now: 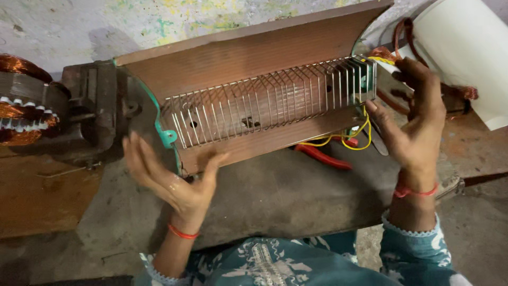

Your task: The person assembles a metal wire cage onto a wooden base, aligns it, and secures it using a screwdriver. They also handle yellow and red wires connected to the assembly.

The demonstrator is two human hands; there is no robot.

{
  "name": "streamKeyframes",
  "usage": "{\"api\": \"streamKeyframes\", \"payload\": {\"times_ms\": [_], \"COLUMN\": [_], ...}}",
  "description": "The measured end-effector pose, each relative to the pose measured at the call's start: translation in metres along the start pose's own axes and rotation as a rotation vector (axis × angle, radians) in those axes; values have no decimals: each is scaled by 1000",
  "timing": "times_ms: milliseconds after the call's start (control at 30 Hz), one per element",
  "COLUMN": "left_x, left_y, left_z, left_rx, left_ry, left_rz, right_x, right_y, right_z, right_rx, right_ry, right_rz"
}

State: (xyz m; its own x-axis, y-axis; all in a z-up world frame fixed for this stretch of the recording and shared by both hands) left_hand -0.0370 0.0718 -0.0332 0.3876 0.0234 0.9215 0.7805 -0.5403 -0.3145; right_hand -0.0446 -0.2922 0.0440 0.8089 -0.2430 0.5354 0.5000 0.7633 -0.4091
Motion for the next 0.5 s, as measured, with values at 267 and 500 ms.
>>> {"api": "streamKeyframes", "payload": {"times_ms": [267, 500], "left_x": [22, 54], "left_y": [6, 27], "left_z": [-45, -63], "left_rx": [172, -65], "left_ry": [22, 96], "left_rz": [421, 515], "right_x": [-7, -6], "right_y": [63, 68], "right_z": [13, -1], "right_rx": [-491, -399], "right_ry": [-363, -390], "right_rz": [25, -16]}}
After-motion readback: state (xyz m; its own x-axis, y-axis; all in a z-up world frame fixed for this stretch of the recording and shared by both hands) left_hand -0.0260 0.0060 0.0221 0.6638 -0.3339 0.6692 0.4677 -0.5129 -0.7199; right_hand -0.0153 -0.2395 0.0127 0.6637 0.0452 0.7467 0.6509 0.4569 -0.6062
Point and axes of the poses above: each hand's wrist, its own x-axis towards the middle knuckle, its own y-axis out of the palm, z = x × y, the point moved 5 cm from there along x, towards the middle knuckle, and after that the axes turned 3 degrees about y, right-handed, at the moved point
